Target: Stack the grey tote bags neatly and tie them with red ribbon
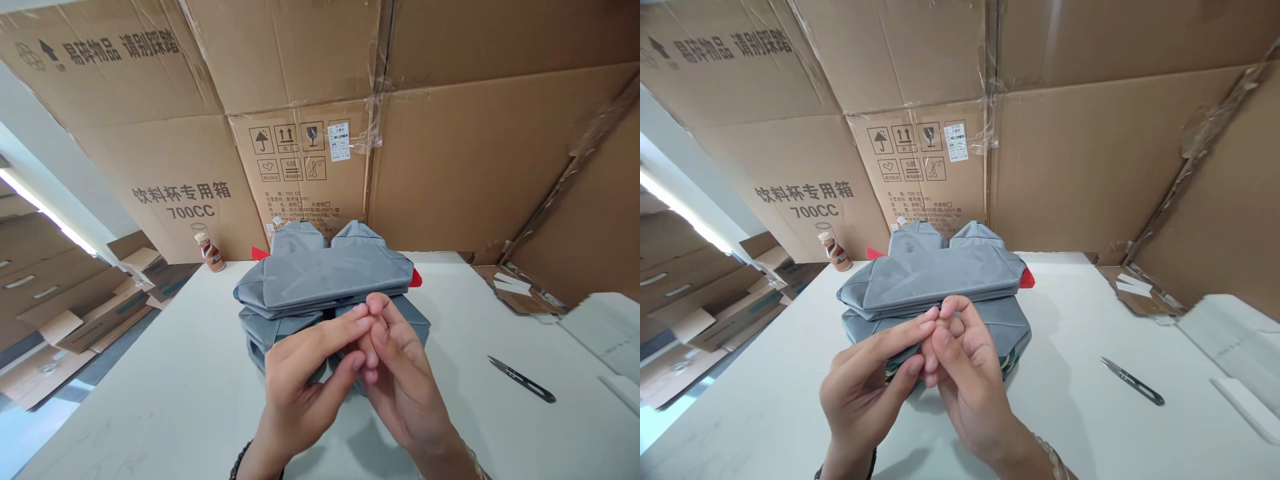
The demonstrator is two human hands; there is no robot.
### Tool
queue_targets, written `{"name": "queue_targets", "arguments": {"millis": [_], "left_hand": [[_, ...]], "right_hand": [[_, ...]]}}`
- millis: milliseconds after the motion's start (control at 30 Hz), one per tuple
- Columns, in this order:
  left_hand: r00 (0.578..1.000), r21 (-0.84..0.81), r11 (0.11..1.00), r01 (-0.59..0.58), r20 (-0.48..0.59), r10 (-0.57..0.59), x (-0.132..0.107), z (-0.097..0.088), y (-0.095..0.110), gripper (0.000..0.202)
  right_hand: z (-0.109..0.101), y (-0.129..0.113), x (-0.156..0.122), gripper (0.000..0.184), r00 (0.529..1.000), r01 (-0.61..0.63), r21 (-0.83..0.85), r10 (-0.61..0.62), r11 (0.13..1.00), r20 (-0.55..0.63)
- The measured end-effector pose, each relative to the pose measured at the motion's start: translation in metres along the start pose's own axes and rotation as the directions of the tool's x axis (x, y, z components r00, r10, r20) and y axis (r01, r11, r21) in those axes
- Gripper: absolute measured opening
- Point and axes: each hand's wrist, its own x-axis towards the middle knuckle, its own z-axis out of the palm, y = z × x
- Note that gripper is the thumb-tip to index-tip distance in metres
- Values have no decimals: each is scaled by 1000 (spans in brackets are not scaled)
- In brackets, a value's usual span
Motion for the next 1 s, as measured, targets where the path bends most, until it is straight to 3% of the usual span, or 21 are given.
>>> {"name": "queue_targets", "arguments": {"millis": [333,1000], "left_hand": [[1000,31,999,23,12,-23,0,0,-1,36],[1000,3,1000,17,-2,-17,0,-2,-1,33]], "right_hand": [[1,1,1,10,1000,-29,119,30,992,-9],[0,0,4,9,1000,-20,93,19,995,19]]}}
